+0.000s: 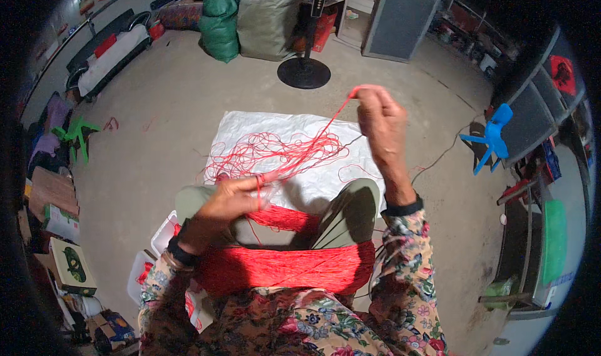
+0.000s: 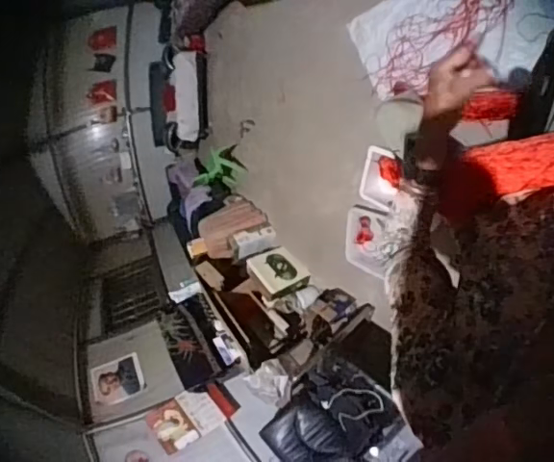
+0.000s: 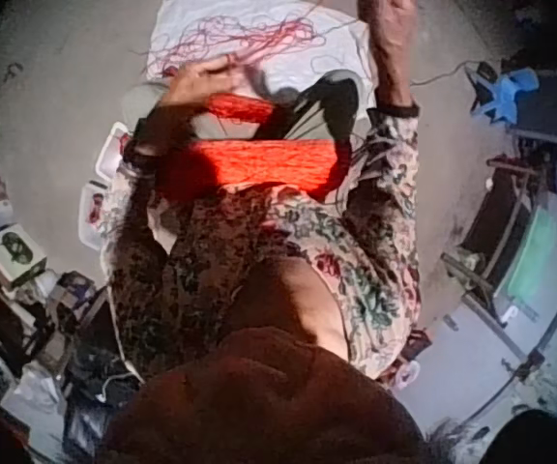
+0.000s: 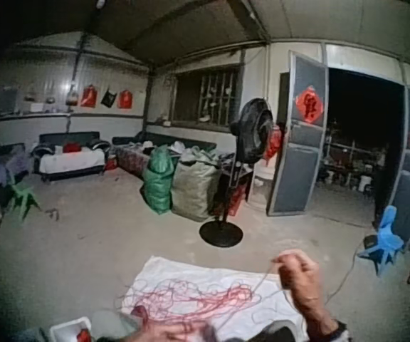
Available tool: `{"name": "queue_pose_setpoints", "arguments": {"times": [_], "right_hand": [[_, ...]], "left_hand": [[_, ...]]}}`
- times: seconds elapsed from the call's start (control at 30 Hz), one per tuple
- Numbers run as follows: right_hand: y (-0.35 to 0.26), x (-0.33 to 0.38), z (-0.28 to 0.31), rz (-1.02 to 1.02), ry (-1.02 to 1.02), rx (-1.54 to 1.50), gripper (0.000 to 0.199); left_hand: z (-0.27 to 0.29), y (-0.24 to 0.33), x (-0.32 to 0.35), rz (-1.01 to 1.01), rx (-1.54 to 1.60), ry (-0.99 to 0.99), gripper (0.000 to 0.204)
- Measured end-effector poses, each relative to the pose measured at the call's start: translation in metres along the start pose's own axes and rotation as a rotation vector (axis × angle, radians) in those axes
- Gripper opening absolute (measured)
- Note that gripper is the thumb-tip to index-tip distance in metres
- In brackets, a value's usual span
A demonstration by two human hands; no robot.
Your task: Winding red string around the legs, tying knots, and cutting it with scissors to prepare small bundles.
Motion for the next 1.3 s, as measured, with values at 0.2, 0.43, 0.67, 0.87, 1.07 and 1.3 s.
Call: {"name": "queue_pose_setpoints", "arguments": {"times": [0.2,0.43,0.67,0.87,1.07,1.3], "right_hand": [[-0.044,0.024,0.034,0.166,0.068,-0.127,0.023],[0.009,0.019,0.122,0.039,0.303,0.024,0.024],[0.080,0.025,0.089,-0.022,-0.266,0.835,0.034],[0.061,0.046,-0.064,-0.428,-0.599,-0.168,0.044],[0.102,0.059,-0.057,-0.493,-0.761,-0.112,0.031],[0.040,0.041,-0.024,-0.351,-0.423,-0.157,0.022]], "left_hand": [[0.040,-0.031,-0.022,-0.133,0.143,0.329,0.032],[0.065,-0.060,-0.030,-0.277,0.876,0.268,0.028],[0.045,-0.024,-0.027,-0.315,0.848,0.062,0.030],[0.024,-0.006,-0.028,-0.261,0.731,-0.213,0.036],[0.025,0.003,-0.031,-0.159,0.604,-0.209,0.032],[0.044,-0.031,-0.027,-0.012,0.537,0.260,0.028]]}}
Point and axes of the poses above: each hand's wrist, its own x-axis away from the middle knuckle, its own z-axis out of the back of the hand, y = z × x, the point moved 2 cm from there along -x, towards the middle knuckle, and after that the axes turned 14 degrees about -x, right-handed, at the moved point
